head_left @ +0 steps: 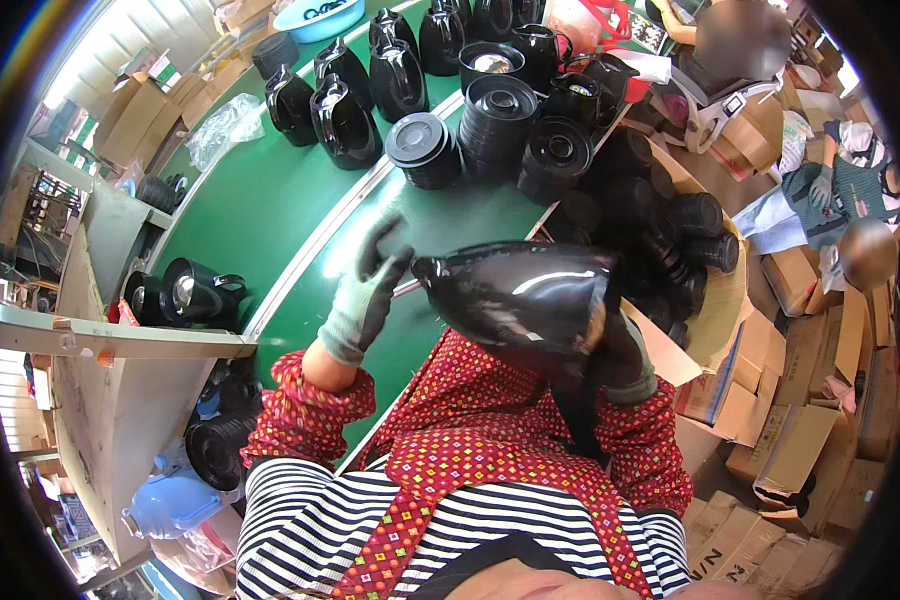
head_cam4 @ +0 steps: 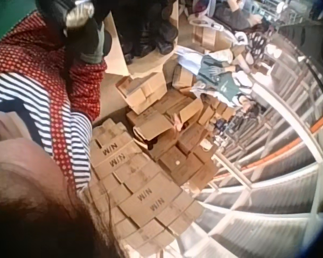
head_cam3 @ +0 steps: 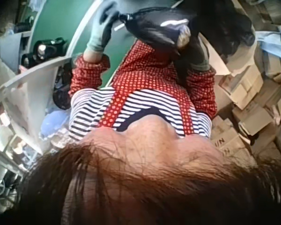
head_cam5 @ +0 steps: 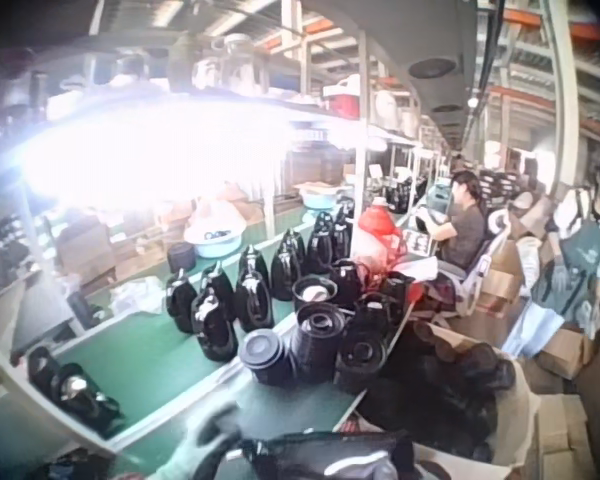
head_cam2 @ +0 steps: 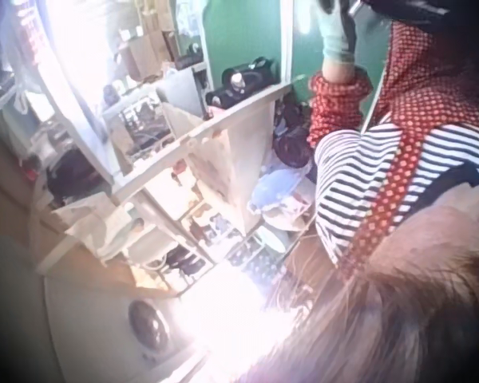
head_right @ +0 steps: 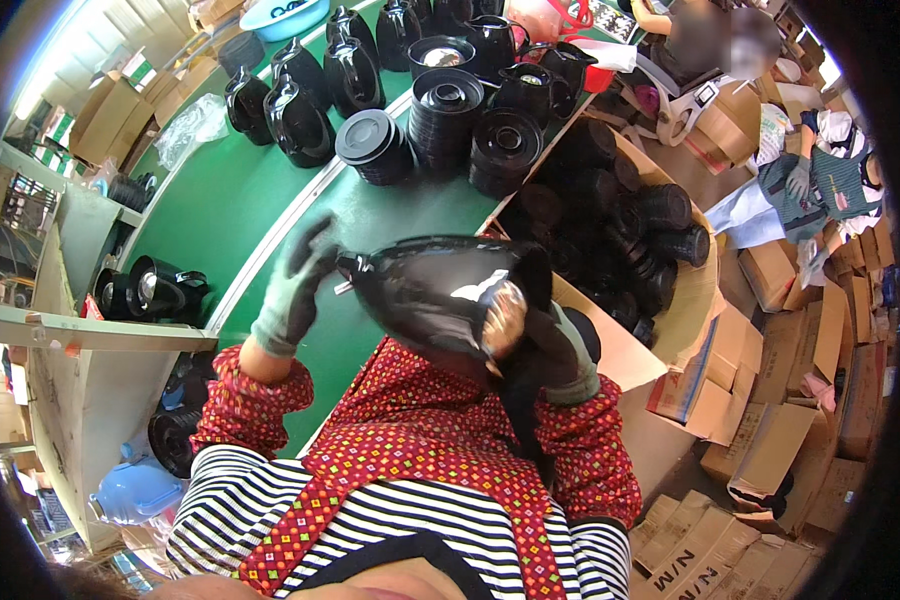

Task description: The person repeatedly picks up a black kettle body and a lid from a green workbench, inserts a metal rod into the kettle, and secures the lid. The person then places the assembled kettle back on the table. This process is repeated for multiple kettles.

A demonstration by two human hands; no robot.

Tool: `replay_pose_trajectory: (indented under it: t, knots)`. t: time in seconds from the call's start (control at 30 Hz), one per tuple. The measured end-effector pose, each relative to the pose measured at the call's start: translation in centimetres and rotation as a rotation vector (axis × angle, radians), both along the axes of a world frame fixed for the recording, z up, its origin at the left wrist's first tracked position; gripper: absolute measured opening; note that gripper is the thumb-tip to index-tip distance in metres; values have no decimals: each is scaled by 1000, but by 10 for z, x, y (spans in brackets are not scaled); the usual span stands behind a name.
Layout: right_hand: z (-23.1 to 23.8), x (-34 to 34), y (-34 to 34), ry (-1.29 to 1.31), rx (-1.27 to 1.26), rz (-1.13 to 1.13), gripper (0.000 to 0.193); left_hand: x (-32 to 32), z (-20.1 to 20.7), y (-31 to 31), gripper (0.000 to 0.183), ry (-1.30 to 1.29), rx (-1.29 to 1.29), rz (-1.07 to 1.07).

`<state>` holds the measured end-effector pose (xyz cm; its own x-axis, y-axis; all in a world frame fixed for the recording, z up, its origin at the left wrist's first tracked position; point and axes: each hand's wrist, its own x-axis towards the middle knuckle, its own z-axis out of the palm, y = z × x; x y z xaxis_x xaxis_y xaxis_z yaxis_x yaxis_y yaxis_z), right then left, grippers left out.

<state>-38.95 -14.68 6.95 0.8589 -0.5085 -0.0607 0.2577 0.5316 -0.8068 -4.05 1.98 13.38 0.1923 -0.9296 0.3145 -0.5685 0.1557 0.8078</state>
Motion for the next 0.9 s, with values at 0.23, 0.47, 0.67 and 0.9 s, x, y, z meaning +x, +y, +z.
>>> replay_pose_trajectory:
  t: [0.23,0.47,0.67,0.9]
  knots:
    - [69,14,-11,90,0,123,99,-28,-60,5,66,1499,437,-672]
    - [91,84,-39,151,-84,410,75,-41,-57,-29,70,1681,538,-357]
    - [63,166,-81,198,-290,406,68,-10,-79,-3,64,832,285,-241]
    - [13,358,-110,650,-1973,-84,99,38,-79,42,60,461,321,18]
